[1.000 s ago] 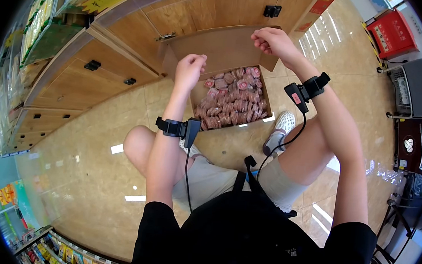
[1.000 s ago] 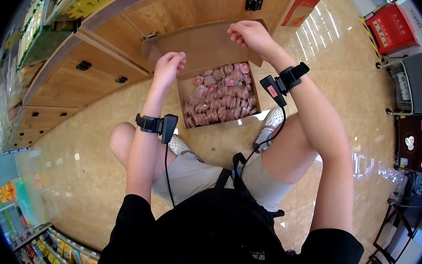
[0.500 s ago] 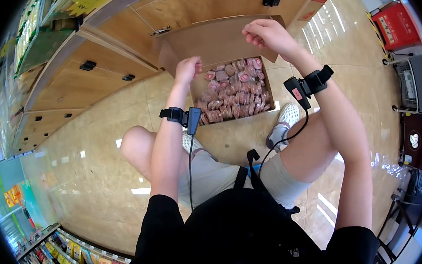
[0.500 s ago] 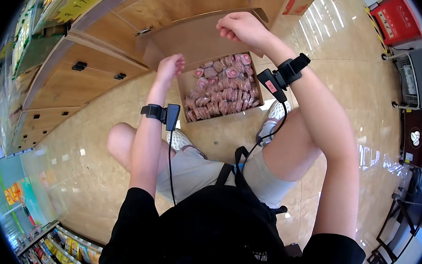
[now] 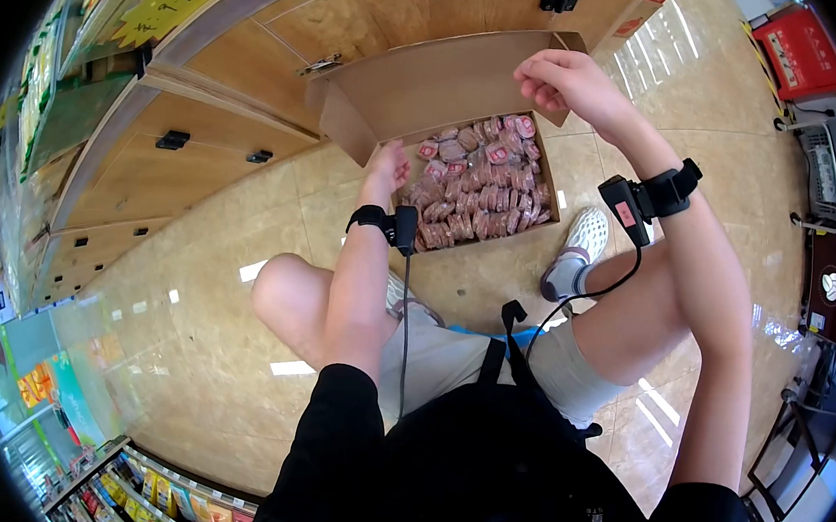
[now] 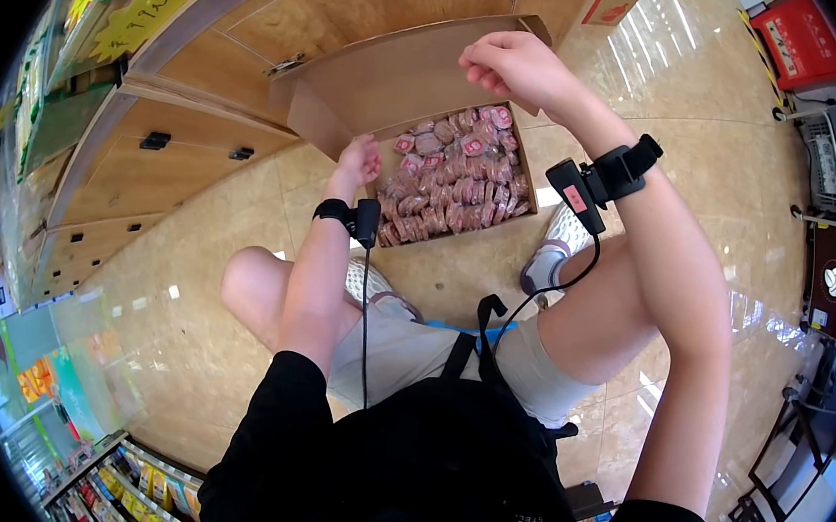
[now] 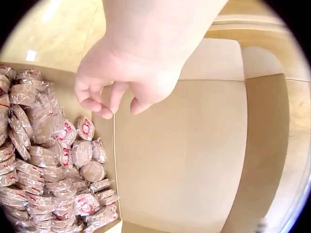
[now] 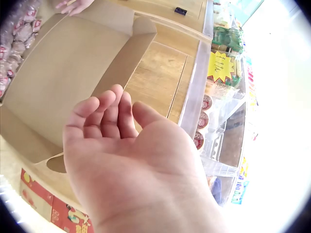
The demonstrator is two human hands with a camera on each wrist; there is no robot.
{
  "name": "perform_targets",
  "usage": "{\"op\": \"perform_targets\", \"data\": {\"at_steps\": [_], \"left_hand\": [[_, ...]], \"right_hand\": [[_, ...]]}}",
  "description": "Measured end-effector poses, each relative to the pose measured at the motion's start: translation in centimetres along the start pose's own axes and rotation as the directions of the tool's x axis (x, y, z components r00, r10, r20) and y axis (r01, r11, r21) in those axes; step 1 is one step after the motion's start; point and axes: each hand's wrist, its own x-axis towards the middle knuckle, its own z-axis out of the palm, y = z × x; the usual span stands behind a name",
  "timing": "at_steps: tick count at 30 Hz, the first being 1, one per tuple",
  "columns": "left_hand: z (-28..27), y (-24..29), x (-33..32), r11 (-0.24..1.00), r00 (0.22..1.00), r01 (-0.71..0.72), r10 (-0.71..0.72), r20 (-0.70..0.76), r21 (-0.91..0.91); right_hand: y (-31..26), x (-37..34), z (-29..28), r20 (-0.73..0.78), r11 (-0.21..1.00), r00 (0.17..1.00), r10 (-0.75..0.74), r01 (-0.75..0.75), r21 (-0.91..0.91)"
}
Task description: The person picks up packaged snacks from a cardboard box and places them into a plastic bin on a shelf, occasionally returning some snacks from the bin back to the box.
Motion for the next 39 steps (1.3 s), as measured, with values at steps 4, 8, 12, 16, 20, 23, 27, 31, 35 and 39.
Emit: {"op": "perform_targets", "data": {"at_steps": [4,8,12,16,20,23,27,31,35,39], "left_hand": [[-0.1,-1.0,2.7,0.996,0.992,0.076,-0.071,0.106,-0.037],[0.9,-2.3,3.6,0.985,0.989,0.126,-0.115,0.093,-0.116],[1.2,-3.1,4.7,0.956,0.983,0.156,-0.127,0.130,-0.247],[1.7,-3.5,5.3,0.925,0.978,0.193,-0.155,0.138,-0.327],[1.5,-4.0,5.8,0.906,0.974,0.205,-0.150,0.172,-0.369],[1.6,-4.1,6.0,0.898,0.974,0.200,-0.139,0.178,-0.391],[1.6,-4.3,6.4,0.891,0.976,0.193,-0.133,0.170,-0.410],[1.8,-4.6,6.9,0.882,0.975,0.178,-0.097,0.202,-0.436],[1.9,-4.8,7.4,0.884,0.964,0.196,-0.096,0.246,-0.424],[2.0,-5.1,7.9,0.912,0.961,0.181,-0.085,0.263,-0.367]], "right_hand": [[0.2,0.1,-0.5,0.010,0.999,0.999,0.040,-0.040,0.017],[0.2,0.2,-0.7,-0.023,0.996,0.996,0.089,-0.089,-0.003],[0.3,0.2,-0.8,-0.015,0.994,0.994,0.110,-0.110,-0.002],[0.5,0.5,-0.9,0.014,0.993,0.993,0.115,-0.115,-0.022],[0.5,0.9,-0.7,0.006,0.990,0.990,0.141,-0.141,-0.016],[0.4,1.1,-0.6,0.010,0.988,0.988,0.154,-0.154,-0.029],[0.6,1.2,-0.6,0.024,0.988,0.988,0.155,-0.154,-0.032],[0.9,1.4,-0.7,0.028,0.987,0.987,0.157,-0.156,-0.042],[0.9,1.4,-0.6,0.031,0.988,0.988,0.152,-0.151,-0.037],[0.9,1.5,-0.6,0.037,0.988,0.987,0.154,-0.152,-0.035]]}}
